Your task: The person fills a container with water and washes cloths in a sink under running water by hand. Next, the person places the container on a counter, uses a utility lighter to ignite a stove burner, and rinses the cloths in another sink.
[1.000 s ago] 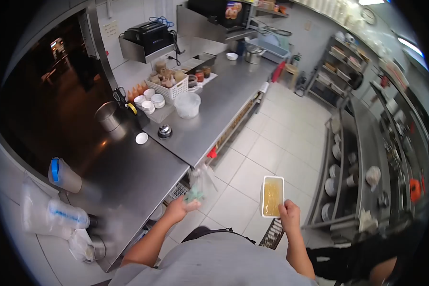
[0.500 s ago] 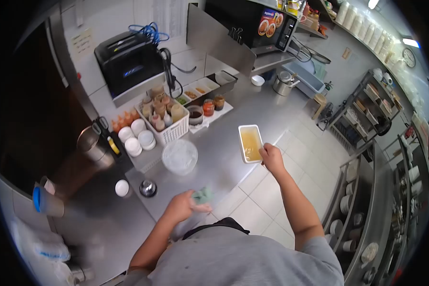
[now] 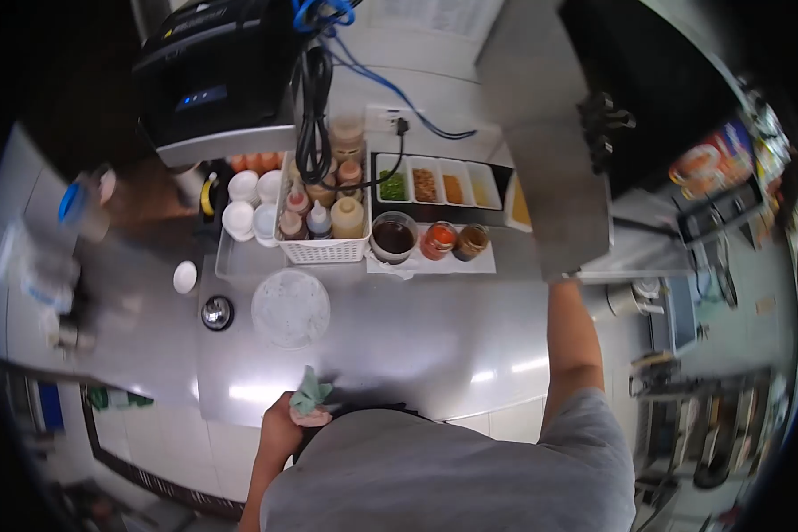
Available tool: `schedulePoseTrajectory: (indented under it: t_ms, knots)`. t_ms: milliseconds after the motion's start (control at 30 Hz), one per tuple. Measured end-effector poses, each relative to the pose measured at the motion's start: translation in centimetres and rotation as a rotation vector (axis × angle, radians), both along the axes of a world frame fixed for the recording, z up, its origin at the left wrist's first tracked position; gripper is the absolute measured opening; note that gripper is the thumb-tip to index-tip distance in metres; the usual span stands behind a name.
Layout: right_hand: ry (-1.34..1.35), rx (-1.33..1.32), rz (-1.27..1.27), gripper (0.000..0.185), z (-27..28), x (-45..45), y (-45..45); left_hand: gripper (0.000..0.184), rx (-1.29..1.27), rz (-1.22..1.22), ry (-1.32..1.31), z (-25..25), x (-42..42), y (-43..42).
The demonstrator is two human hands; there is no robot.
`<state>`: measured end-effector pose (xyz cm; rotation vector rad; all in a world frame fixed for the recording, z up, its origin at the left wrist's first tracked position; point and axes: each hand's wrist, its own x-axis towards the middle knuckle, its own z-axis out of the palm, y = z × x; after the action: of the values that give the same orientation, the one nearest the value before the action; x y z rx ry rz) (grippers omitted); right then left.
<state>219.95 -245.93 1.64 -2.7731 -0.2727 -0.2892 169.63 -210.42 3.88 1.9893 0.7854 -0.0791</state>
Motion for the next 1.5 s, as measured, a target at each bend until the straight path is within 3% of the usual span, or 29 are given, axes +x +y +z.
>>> schedulePoseTrajectory:
  t_ms: [200,700,767,867,933,1000,1067,1100,1133,1233,1300,1367,1400,1433,1500]
  knots:
    - [0.146,-0.162,-0.009,0.016,-3.4,7.4,-3.2,0.018,0.017,0.363,0.001,-0.9,-2.1,-4.7]
    - [0.179,-0.289,-0.064,0.01,-5.0,9.5,-7.8,0.02,0.113,0.374,-0.037,-0.6,-1.2,-5.3]
    - [0.073,-0.268,-0.04,0.01,-3.7,6.6,-6.8,0.019,0.1,0.397,-0.107,-1.5,-3.3,-4.6]
    - [-0.136,-0.099,0.189,0.01,-2.4,-0.7,-2.9,0.019,0.098,0.479,-0.173,-4.3,-8.4,-3.0]
    - [-0.051,0.056,0.412,0.009,-1.9,-8.0,0.6,0.024,0.017,0.593,-0.183,-8.4,-13.1,-1.9]
    - [0.313,0.075,0.567,0.012,-1.2,-16.5,4.9,0.027,-0.076,0.757,-0.106,-14.0,-19.4,-0.8]
    - [0.745,-0.062,0.682,0.019,1.6,-25.0,10.5,0.031,-0.18,0.908,0.125,-21.9,-27.3,-0.5]
    - [0.735,-0.091,0.826,0.024,1.4,-28.7,12.8,0.022,-0.163,0.927,0.316,-23.8,-30.7,-1.3]
    - [0.717,-0.117,0.972,0.03,1.2,-32.1,15.2,0.015,-0.143,0.903,0.419,-21.8,-32.4,-2.7]
    - [0.771,0.02,1.267,0.034,2.6,-41.4,23.0,0.034,0.086,0.608,0.893,-34.9,-47.6,-6.6]
    - [0.827,-0.041,1.318,0.035,3.5,-46.5,27.7,0.035,-0.139,0.666,0.794,-32.3,-50.7,-7.1]
    - [0.899,-0.159,1.367,0.033,3.0,-51.3,32.1,0.032,-0.151,0.58,0.877,-24.5,-50.5,-5.8]
    - [0.911,-0.208,1.387,0.033,0.6,-52.9,33.8,0.031,-0.236,0.813,0.845,-28.3,-53.6,-6.3]
    - [0.921,-0.251,1.408,0.033,-2.8,-54.2,35.3,0.03,-0.114,0.845,0.8,-30.3,-55.8,-5.9]
    - [0.76,-0.597,1.552,0.03,-8.6,-56.5,38.5,0.032,-0.005,0.624,0.812,-30.5,-59.0,-2.2]
